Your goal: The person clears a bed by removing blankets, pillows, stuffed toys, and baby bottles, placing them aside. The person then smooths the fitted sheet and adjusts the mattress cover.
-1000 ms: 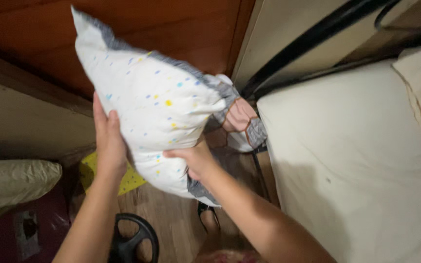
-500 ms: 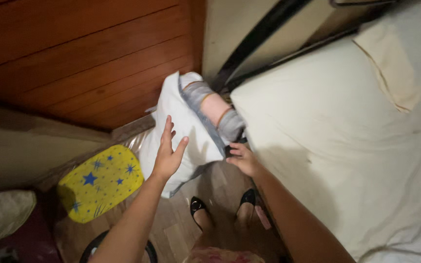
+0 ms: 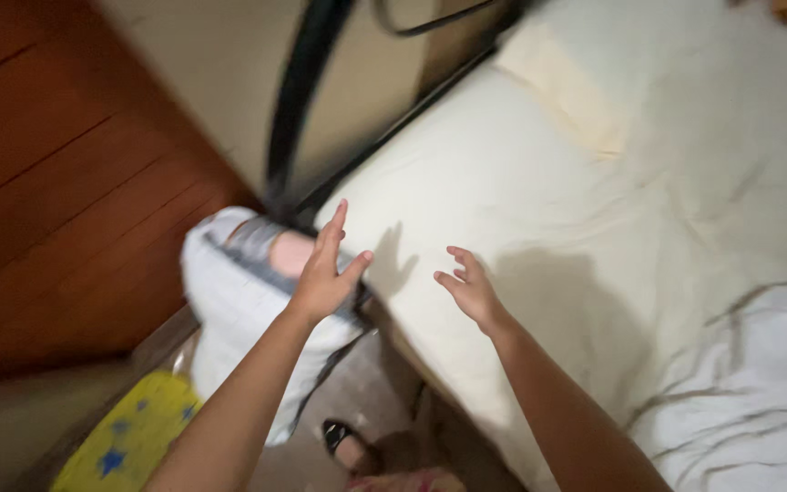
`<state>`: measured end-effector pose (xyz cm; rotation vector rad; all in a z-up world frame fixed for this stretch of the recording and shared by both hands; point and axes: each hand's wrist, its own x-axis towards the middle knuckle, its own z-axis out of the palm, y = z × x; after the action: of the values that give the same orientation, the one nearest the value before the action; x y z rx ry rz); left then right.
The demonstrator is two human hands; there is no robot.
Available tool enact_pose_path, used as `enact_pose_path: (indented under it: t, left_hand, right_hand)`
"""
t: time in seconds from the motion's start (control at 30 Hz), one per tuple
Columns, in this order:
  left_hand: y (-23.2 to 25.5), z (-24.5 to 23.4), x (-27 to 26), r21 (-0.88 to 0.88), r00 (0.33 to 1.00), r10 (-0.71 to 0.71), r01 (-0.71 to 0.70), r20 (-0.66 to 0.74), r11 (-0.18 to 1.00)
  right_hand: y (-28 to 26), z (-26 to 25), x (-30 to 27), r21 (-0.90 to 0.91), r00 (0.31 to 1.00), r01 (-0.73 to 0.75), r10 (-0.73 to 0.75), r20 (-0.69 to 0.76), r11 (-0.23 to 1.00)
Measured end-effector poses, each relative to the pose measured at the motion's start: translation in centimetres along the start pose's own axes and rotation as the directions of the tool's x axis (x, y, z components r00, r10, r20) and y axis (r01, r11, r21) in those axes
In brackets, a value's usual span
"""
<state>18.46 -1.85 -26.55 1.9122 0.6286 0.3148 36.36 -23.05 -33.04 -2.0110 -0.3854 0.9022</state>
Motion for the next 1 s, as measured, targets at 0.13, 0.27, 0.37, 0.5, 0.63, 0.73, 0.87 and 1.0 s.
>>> enact_pose_path:
  t: [0.13, 0.27, 0.37, 0.5, 0.63, 0.73, 0.87, 1.0]
  left_hand:
    - [4.7, 6.8, 6.7, 0.018, 0.995, 0.048, -0.049, 0.086, 0.999]
    - [9.0, 14.6, 13.1, 0.075, 0.976, 0.054, -0.071, 0.21, 0.995]
    - [11.6, 19.7, 17.2, 0.055, 0.955, -0.013, -0.004, 0.297, 0.999]
    - [12.1, 25.1, 22.7, 0.063, 0.932, -0.097, 0.08, 0.35, 0.995]
    - [8.6, 32.1, 28.2, 0.074, 0.954, -0.147, 0.132, 0.261, 0.988]
    - [6.7, 36.5, 30.4, 0.397, 0.859, -0.373, 0.224, 0.351, 0.89]
    - [5.3, 40.2, 33.3, 0.572, 0.724, -0.555, 0.271, 0.409, 0.774]
    - [2.6, 39.5, 36.5, 0.343, 0.831, -0.406, 0.28, 0.38, 0.896]
  right_hand:
    - [0.5, -8.3, 2.1, -0.061, 0.993, -0.082, 0.077, -0.09, 0.995]
    - [3.8, -16.9, 5.6, -0.007, 0.977, -0.124, 0.121, -0.175, 0.992]
    - [7.0, -21.7, 9.1, 0.045, 0.967, -0.107, 0.114, -0.226, 0.993]
    - [9.4, -27.1, 13.9, 0.028, 0.929, -0.237, 0.235, -0.285, 0.971]
    - [11.2, -29.6, 19.2, -0.426, 0.962, -0.244, 0.16, -0.223, 0.871]
    - [13.3, -28.5, 25.0, -0.694, 0.984, -0.175, 0.143, -0.104, 0.699]
    - [18.9, -27.9, 33.1, -0.52, 0.958, -0.282, 0.209, -0.195, 0.806]
    - [24.7, -30.7, 40.2, -0.886, 0.981, -0.172, -0.005, -0.193, 0.431]
